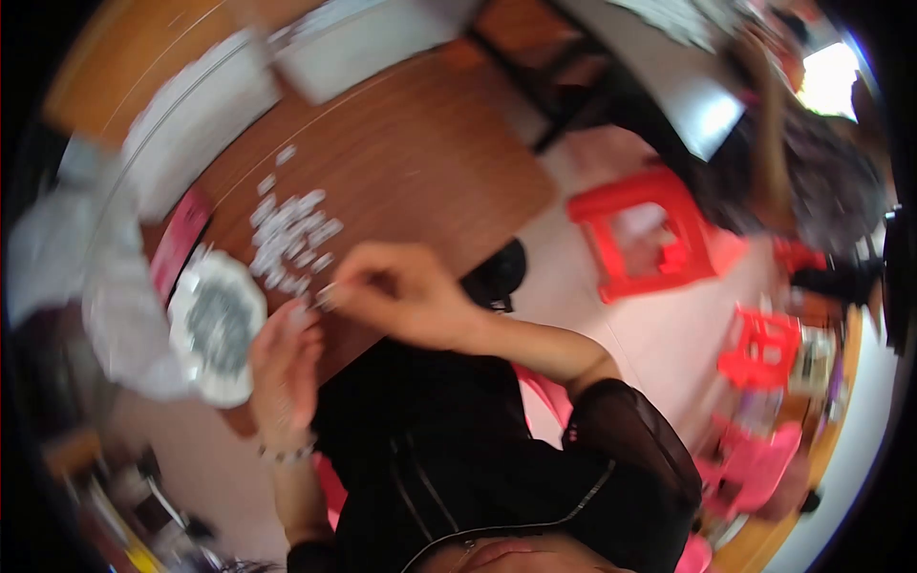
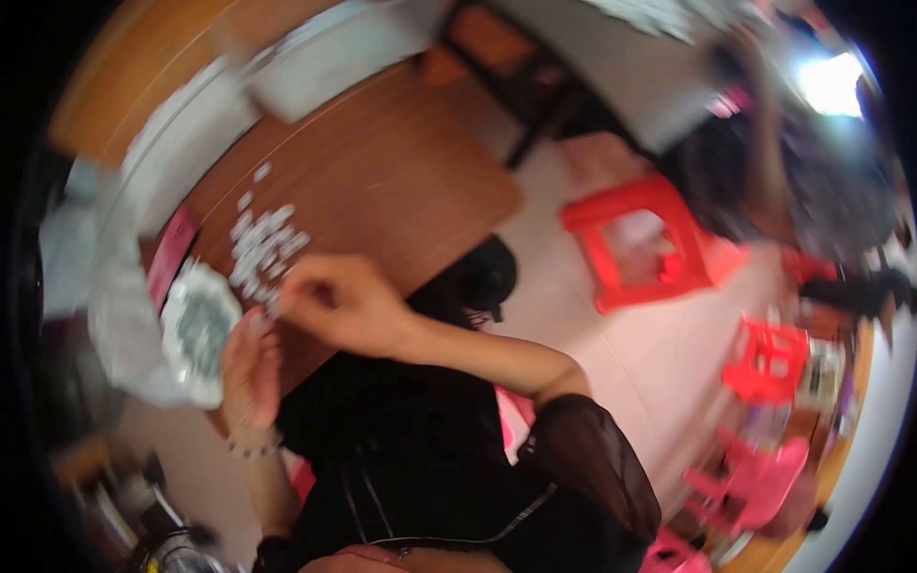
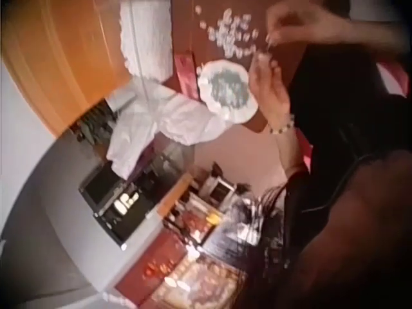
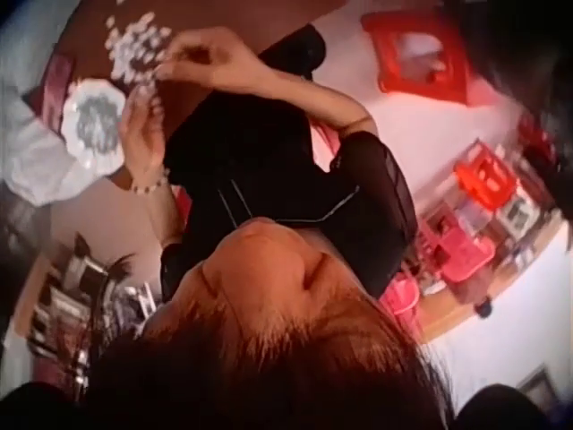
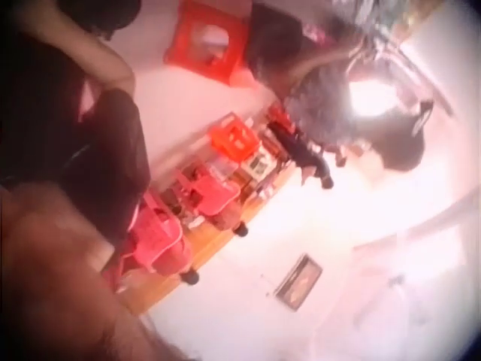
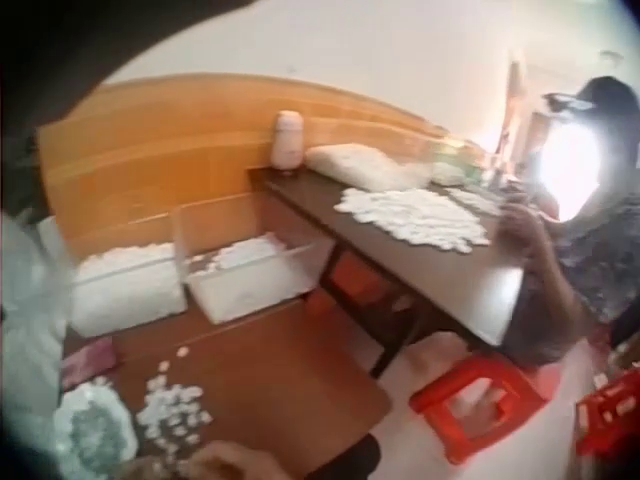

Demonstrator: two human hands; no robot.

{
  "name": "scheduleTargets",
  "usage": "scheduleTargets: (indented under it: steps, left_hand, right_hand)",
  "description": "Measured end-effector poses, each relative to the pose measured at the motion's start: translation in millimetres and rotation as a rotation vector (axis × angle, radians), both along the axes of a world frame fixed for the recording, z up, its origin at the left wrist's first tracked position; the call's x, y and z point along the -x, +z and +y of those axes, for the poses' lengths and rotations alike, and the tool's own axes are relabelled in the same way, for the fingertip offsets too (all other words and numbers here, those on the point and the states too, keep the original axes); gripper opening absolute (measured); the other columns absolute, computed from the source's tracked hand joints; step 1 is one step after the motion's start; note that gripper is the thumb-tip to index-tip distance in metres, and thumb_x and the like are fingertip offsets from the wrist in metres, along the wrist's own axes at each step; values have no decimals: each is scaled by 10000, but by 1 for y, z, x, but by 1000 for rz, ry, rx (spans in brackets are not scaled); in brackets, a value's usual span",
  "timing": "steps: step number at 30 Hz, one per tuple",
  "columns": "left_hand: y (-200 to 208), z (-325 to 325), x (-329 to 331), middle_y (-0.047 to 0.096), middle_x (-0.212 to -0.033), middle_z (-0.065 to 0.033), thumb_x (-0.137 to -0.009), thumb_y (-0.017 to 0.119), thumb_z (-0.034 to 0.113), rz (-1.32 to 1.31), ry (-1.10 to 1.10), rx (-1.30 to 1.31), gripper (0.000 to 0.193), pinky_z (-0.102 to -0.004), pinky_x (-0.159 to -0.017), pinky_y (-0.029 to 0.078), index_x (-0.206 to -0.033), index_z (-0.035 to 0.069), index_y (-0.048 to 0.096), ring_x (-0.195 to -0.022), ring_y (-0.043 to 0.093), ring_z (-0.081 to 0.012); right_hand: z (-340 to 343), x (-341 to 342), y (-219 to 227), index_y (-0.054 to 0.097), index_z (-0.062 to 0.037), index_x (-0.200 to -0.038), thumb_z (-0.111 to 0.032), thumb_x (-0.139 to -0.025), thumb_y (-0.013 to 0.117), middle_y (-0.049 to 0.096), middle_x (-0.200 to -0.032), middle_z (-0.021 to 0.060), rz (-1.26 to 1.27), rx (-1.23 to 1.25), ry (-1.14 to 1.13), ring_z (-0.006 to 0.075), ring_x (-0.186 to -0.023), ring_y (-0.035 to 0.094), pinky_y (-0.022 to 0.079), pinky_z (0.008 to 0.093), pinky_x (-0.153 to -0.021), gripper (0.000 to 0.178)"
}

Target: Manually assembling small plastic buckle or cord lock components by inserting small metal pieces.

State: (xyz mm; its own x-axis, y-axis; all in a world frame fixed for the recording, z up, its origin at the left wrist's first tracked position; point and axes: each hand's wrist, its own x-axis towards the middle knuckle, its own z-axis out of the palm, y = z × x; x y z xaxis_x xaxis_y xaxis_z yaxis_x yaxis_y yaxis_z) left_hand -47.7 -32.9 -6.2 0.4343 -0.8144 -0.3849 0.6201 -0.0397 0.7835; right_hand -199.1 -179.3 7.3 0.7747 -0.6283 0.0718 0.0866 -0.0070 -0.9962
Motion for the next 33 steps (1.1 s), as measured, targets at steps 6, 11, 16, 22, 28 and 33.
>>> scheduleTargets:
  steps: [6,11,16,22,28,33]
  left_hand:
    - [-3,8,18,651,-992,-81,-922,612,174,248,99,44,333,-241,-752,511,-1189,-19,564,-848,619,-125]
    - [-9,15,9,664,-963,-65,-913,630,201,271,96,50,308,-230,-747,504,-1154,10,613,-840,619,-116]
    - [-12,16,4,673,-958,-64,-915,627,201,251,66,65,254,-216,-730,499,-1093,20,628,-829,624,-108]
    - [-13,16,7,680,-949,-67,-916,626,203,221,74,52,232,-207,-721,499,-1067,27,632,-821,635,-109]
    - [-18,15,8,682,-964,-81,-915,625,209,276,48,68,250,-203,-722,501,-1080,21,623,-841,646,-113]
    - [-19,15,10,681,-966,-80,-918,621,208,257,52,66,247,-203,-726,503,-1079,21,623,-846,647,-116]
  right_hand:
    - [14,-14,3,618,-1,-924,-59,-900,602,656,-922,67,-39,-269,119,94,-873,591,467,256,-805,64]
    - [19,-22,1,608,12,-909,-29,-900,579,658,-1042,139,-13,-345,121,136,-946,600,463,295,-882,51]
    - [23,-25,0,596,5,-869,-22,-903,567,641,-1084,171,3,-320,130,146,-945,604,474,303,-875,52]
    - [26,-26,-2,579,13,-859,-22,-911,553,640,-1070,180,-23,-338,152,142,-931,613,504,301,-849,67]
    - [27,-24,-4,570,14,-863,-7,-906,553,641,-1062,181,-15,-300,136,150,-917,624,520,302,-839,51]
    - [29,-23,-4,570,10,-859,-3,-902,558,643,-1046,178,-23,-220,124,148,-902,629,531,300,-821,46]
